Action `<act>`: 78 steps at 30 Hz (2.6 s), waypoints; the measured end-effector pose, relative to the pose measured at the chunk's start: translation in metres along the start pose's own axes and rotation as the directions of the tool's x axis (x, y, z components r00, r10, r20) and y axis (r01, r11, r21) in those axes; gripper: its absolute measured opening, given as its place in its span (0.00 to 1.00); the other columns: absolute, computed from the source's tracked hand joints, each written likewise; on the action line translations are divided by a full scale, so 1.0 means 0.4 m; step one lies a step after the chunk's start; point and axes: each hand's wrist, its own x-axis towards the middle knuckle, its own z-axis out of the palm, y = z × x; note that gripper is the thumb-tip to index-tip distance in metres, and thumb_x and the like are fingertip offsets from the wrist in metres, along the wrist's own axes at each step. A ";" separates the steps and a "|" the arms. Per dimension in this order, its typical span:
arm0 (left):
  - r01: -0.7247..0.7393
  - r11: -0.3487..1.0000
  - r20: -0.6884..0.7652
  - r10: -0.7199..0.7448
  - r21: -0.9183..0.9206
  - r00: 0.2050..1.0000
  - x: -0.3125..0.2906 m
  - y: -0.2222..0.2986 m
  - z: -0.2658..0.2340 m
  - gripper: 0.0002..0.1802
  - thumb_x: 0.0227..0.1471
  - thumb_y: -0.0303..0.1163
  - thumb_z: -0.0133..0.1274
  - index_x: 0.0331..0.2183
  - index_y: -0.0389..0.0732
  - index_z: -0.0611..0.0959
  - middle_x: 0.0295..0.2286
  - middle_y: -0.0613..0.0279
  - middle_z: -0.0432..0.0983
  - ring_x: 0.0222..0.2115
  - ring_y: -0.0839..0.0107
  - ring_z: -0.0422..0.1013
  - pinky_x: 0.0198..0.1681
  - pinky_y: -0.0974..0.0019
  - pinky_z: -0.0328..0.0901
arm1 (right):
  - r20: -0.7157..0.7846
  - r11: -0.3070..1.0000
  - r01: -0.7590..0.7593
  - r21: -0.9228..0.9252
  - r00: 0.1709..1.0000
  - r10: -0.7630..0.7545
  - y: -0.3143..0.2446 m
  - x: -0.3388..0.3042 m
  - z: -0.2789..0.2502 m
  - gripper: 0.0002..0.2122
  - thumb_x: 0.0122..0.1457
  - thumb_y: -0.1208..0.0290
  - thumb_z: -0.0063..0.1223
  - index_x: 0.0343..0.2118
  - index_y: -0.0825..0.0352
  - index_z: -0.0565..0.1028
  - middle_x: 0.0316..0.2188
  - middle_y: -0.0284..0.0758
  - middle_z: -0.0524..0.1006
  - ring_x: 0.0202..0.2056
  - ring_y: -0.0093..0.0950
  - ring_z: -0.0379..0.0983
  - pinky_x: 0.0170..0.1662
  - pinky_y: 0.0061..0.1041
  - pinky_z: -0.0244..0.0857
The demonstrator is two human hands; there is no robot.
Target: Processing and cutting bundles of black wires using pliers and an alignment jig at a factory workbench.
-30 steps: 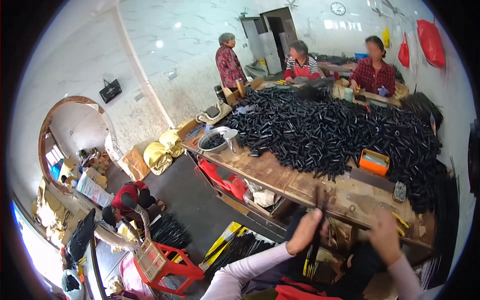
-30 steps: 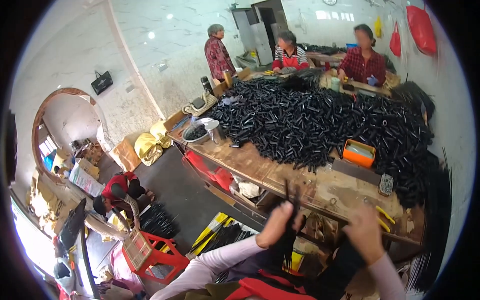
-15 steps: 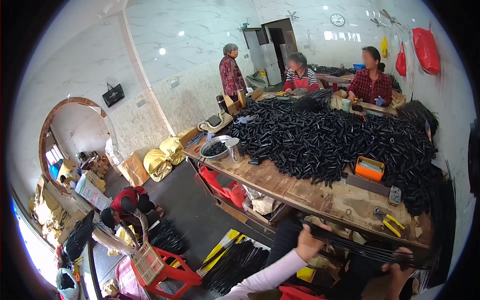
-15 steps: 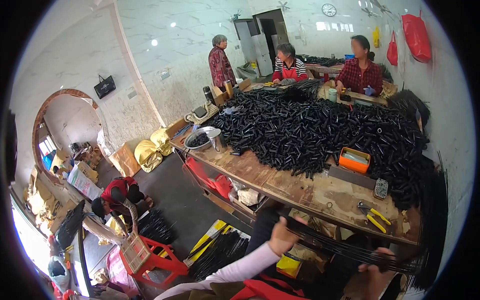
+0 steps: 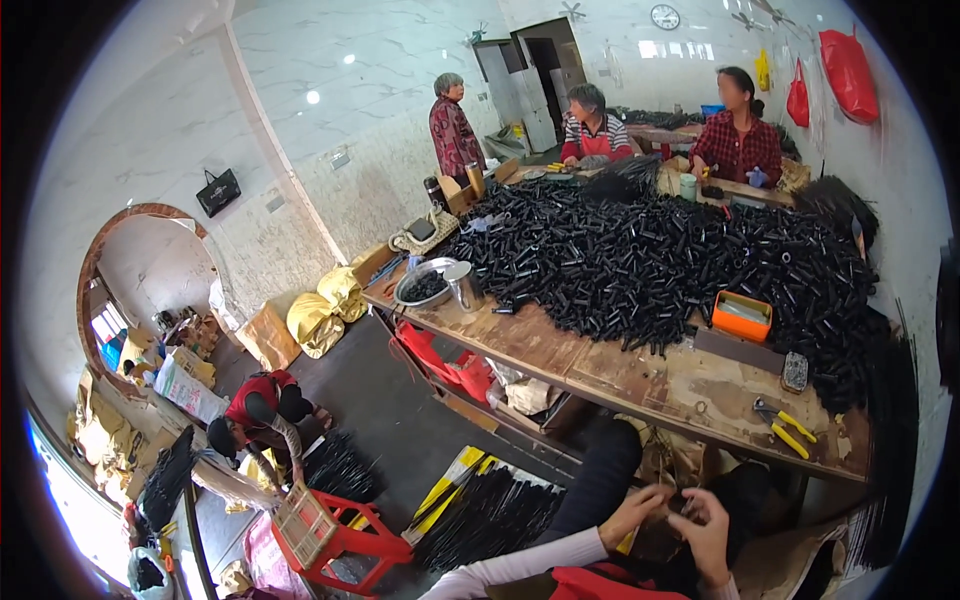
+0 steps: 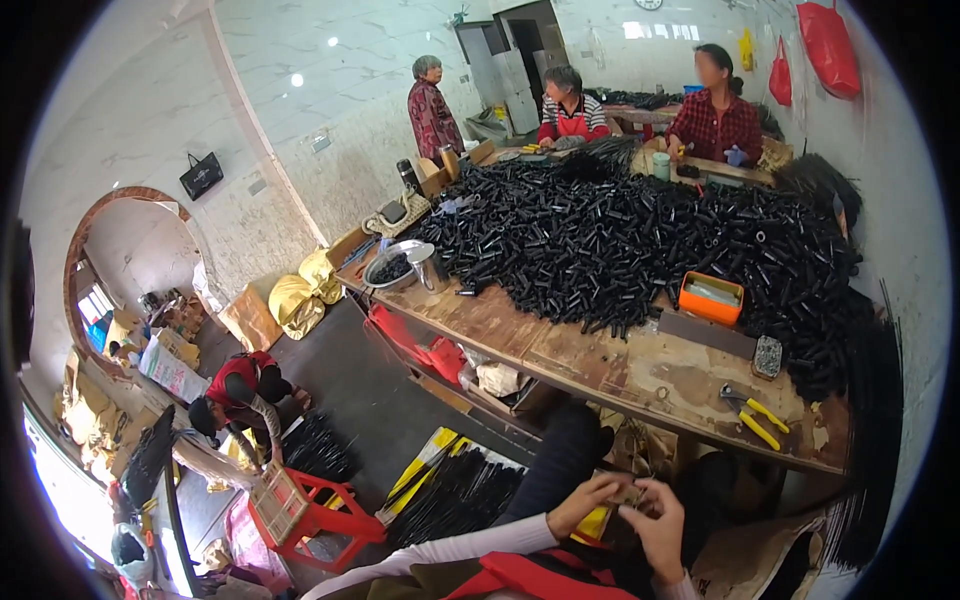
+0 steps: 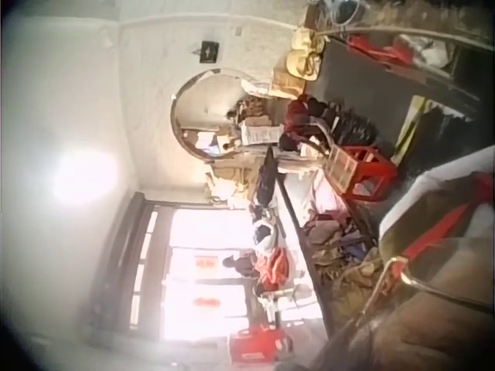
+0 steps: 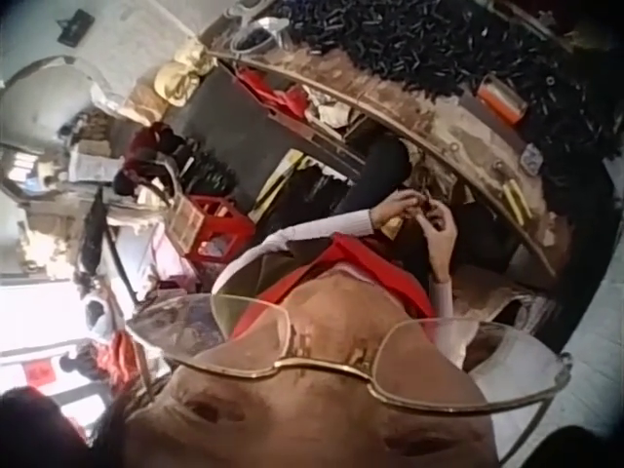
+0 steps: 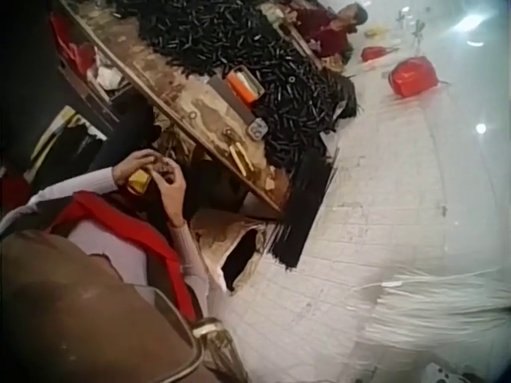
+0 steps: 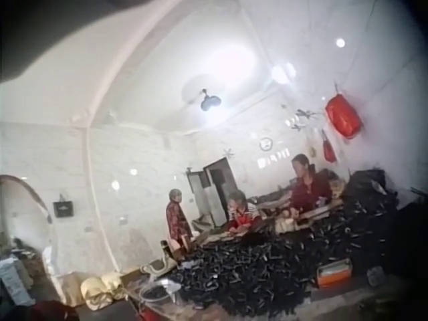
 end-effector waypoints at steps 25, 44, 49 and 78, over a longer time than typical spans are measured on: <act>-0.243 0.943 0.066 0.234 0.227 0.970 0.038 0.392 0.102 0.05 0.50 0.22 0.59 0.30 0.37 0.78 0.29 0.69 0.73 0.30 0.82 0.68 0.34 0.75 0.66 | -0.187 0.957 0.290 -0.025 0.939 -0.289 -0.145 0.123 -0.003 0.13 0.42 0.81 0.62 0.24 0.63 0.66 0.23 0.25 0.63 0.27 0.15 0.59 0.31 0.17 0.55; -0.003 0.976 0.436 0.100 -0.218 0.894 0.026 0.386 0.126 0.12 0.52 0.29 0.61 0.35 0.37 0.73 0.32 0.63 0.70 0.32 0.72 0.72 0.37 0.70 0.69 | 0.083 0.850 0.303 0.431 0.925 -0.371 -0.135 0.076 -0.068 0.17 0.47 0.75 0.70 0.27 0.63 0.66 0.25 0.32 0.71 0.30 0.24 0.68 0.34 0.22 0.63; 0.008 0.989 0.436 0.059 -0.151 0.898 0.027 0.384 0.117 0.07 0.50 0.19 0.59 0.34 0.28 0.82 0.39 0.58 0.70 0.37 0.65 0.75 0.43 0.64 0.72 | -0.053 0.838 0.432 0.334 0.896 -0.441 -0.137 0.053 -0.075 0.15 0.46 0.86 0.66 0.28 0.66 0.68 0.29 0.34 0.73 0.31 0.22 0.70 0.37 0.20 0.64; 0.139 0.990 0.346 -0.119 -0.033 0.931 0.178 0.314 0.162 0.13 0.47 0.23 0.63 0.35 0.29 0.79 0.34 0.48 0.80 0.33 0.63 0.78 0.41 0.61 0.74 | -0.478 0.560 -0.134 -0.818 0.700 -0.531 -0.003 0.387 -0.738 0.08 0.54 0.76 0.55 0.36 0.70 0.71 0.31 0.45 0.76 0.36 0.45 0.73 0.39 0.39 0.66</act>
